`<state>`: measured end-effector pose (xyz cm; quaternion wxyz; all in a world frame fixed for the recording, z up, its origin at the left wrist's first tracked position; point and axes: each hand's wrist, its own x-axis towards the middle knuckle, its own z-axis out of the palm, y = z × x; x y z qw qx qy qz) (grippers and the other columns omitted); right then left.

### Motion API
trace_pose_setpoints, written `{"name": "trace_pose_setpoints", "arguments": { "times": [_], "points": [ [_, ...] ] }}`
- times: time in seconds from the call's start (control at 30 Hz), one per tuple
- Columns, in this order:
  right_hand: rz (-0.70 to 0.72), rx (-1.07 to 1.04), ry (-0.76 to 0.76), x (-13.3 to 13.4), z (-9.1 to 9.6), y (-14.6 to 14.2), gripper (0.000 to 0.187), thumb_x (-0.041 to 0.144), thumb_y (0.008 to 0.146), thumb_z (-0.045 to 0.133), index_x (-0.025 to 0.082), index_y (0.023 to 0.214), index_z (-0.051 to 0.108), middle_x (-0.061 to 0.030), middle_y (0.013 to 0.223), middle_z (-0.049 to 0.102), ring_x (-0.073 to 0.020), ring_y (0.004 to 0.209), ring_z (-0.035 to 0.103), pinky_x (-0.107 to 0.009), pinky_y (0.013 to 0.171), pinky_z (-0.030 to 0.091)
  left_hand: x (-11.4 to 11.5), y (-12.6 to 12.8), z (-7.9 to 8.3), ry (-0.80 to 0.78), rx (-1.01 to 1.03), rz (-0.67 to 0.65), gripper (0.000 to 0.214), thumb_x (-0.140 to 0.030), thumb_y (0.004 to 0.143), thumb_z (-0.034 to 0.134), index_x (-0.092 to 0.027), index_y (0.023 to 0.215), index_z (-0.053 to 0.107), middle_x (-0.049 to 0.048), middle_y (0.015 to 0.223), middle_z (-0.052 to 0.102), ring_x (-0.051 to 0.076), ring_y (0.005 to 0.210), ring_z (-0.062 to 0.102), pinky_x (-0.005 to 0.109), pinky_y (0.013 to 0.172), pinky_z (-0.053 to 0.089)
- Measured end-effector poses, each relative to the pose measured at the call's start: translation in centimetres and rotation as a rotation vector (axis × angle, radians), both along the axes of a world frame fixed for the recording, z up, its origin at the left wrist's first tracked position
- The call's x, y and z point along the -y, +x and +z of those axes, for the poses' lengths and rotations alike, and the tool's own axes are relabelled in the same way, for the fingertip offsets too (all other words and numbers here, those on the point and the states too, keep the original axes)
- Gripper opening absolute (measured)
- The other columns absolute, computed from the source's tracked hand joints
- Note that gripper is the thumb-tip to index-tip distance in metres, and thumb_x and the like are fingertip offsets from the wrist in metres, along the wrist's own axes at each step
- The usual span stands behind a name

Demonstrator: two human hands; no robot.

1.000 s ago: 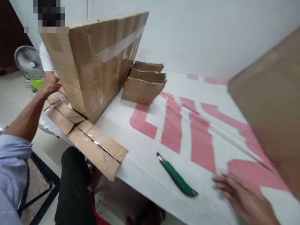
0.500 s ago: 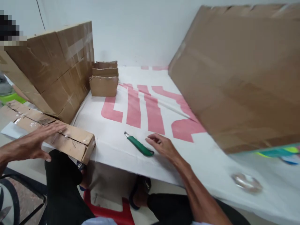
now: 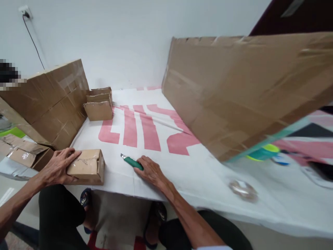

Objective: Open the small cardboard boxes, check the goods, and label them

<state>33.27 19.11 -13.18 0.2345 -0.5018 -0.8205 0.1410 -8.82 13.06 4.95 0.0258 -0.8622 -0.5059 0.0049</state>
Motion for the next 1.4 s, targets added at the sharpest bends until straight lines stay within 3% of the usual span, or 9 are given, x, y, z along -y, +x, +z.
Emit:
{"name": "trace_pose_setpoints", "arguments": {
  "times": [0.17, 0.27, 0.37, 0.53, 0.67, 0.8, 1.03, 1.2, 1.4],
  "points": [
    [-0.023, 0.001, 0.094, -0.3, -1.3, 0.0, 0.008, 0.027, 0.092, 0.063, 0.022, 0.095, 0.068, -0.0080, 0.095, 0.070, -0.0234, 0.089, 0.066, -0.031, 0.078, 0.049, 0.5, 6.1, -1.4, 0.042, 0.069, 0.054, 0.103, -0.062, 0.070, 0.087, -0.020, 0.155, 0.048, 0.0221, 0.144, 0.054, 0.044, 0.134, 0.053, 0.059, 0.111, 0.039],
    [-0.035, -0.014, 0.152, -0.4, -2.0, 0.1, 0.007, 0.026, 0.092, 0.063, 0.022, 0.095, 0.068, -0.0081, 0.096, 0.070, -0.0234, 0.090, 0.067, -0.031, 0.078, 0.049, 0.7, 7.7, -1.4, 0.012, 0.123, 0.042, 0.106, -0.066, 0.070, 0.088, -0.020, 0.157, 0.047, 0.0238, 0.151, 0.052, 0.046, 0.140, 0.050, 0.062, 0.115, 0.038],
    [-0.037, -0.022, 0.194, -0.4, -2.5, 0.3, 0.005, 0.025, 0.093, 0.063, 0.022, 0.094, 0.067, -0.0076, 0.094, 0.069, -0.0234, 0.089, 0.066, -0.032, 0.078, 0.048, 1.0, 6.1, -0.5, -0.018, 0.231, 0.060, 0.110, -0.068, 0.073, 0.086, -0.025, 0.163, 0.040, 0.0228, 0.163, 0.045, 0.047, 0.149, 0.044, 0.067, 0.119, 0.035],
    [-0.019, -0.004, 0.211, 0.0, -2.8, 0.7, 0.010, 0.028, 0.093, 0.064, 0.022, 0.100, 0.067, -0.0083, 0.098, 0.069, -0.0248, 0.091, 0.066, -0.033, 0.079, 0.049, 1.9, 0.4, 0.4, -0.033, 0.590, 0.187, 0.110, -0.065, 0.076, 0.086, -0.030, 0.166, 0.034, 0.0183, 0.170, 0.038, 0.044, 0.157, 0.037, 0.066, 0.126, 0.032],
    [-0.021, -0.014, 0.206, 0.3, -2.8, 0.7, 0.012, 0.030, 0.094, 0.061, 0.022, 0.101, 0.067, -0.0091, 0.098, 0.070, -0.0257, 0.091, 0.067, -0.034, 0.079, 0.050, 2.5, -2.1, -1.8, -0.273, 0.927, 0.290, 0.136, -0.065, 0.060, 0.096, -0.027, 0.169, 0.024, 0.0233, 0.173, 0.033, 0.045, 0.162, 0.029, 0.063, 0.126, 0.035],
    [-0.027, -0.100, 0.171, 0.4, -2.7, 0.7, 0.017, 0.033, 0.094, 0.056, 0.022, 0.101, 0.068, -0.0104, 0.097, 0.071, -0.0263, 0.089, 0.068, -0.036, 0.078, 0.051, 2.4, -1.6, -4.7, -0.442, 1.157, 0.267, 0.147, -0.063, 0.052, 0.100, -0.028, 0.170, 0.019, 0.0240, 0.172, 0.033, 0.045, 0.162, 0.029, 0.062, 0.127, 0.033],
    [-0.226, -0.648, -0.100, 1.7, -0.9, -0.3, 0.036, 0.058, 0.087, 0.059, 0.023, 0.096, 0.066, -0.0054, 0.084, 0.070, -0.0224, 0.071, 0.061, -0.035, 0.066, 0.049, 3.1, 1.5, -7.2, -0.290, 1.282, 0.211, 0.129, -0.054, 0.051, 0.102, -0.028, 0.159, 0.036, 0.0211, 0.162, 0.048, 0.044, 0.153, 0.043, 0.057, 0.122, 0.040],
    [-0.173, -1.224, -0.342, 5.7, 0.6, -4.5, 0.053, 0.076, 0.083, 0.067, 0.025, 0.083, 0.053, 0.0035, 0.072, 0.054, -0.0115, 0.054, 0.043, -0.027, 0.051, 0.039, 5.0, 5.0, -7.7, -0.065, 1.210, 0.234, 0.110, -0.054, 0.059, 0.097, -0.026, 0.148, 0.040, 0.0196, 0.156, 0.051, 0.040, 0.150, 0.047, 0.058, 0.118, 0.041],
    [-0.177, -1.434, -0.398, 9.9, 0.2, -6.6, 0.061, 0.074, 0.072, 0.084, 0.024, 0.083, 0.050, 0.0071, 0.073, 0.048, -0.0071, 0.053, 0.039, -0.023, 0.049, 0.038, 7.9, 8.7, -7.9, 0.119, 1.146, 0.169, 0.107, -0.051, 0.061, 0.097, -0.025, 0.146, 0.039, 0.0197, 0.160, 0.046, 0.041, 0.150, 0.046, 0.059, 0.121, 0.040]
  ]
}}
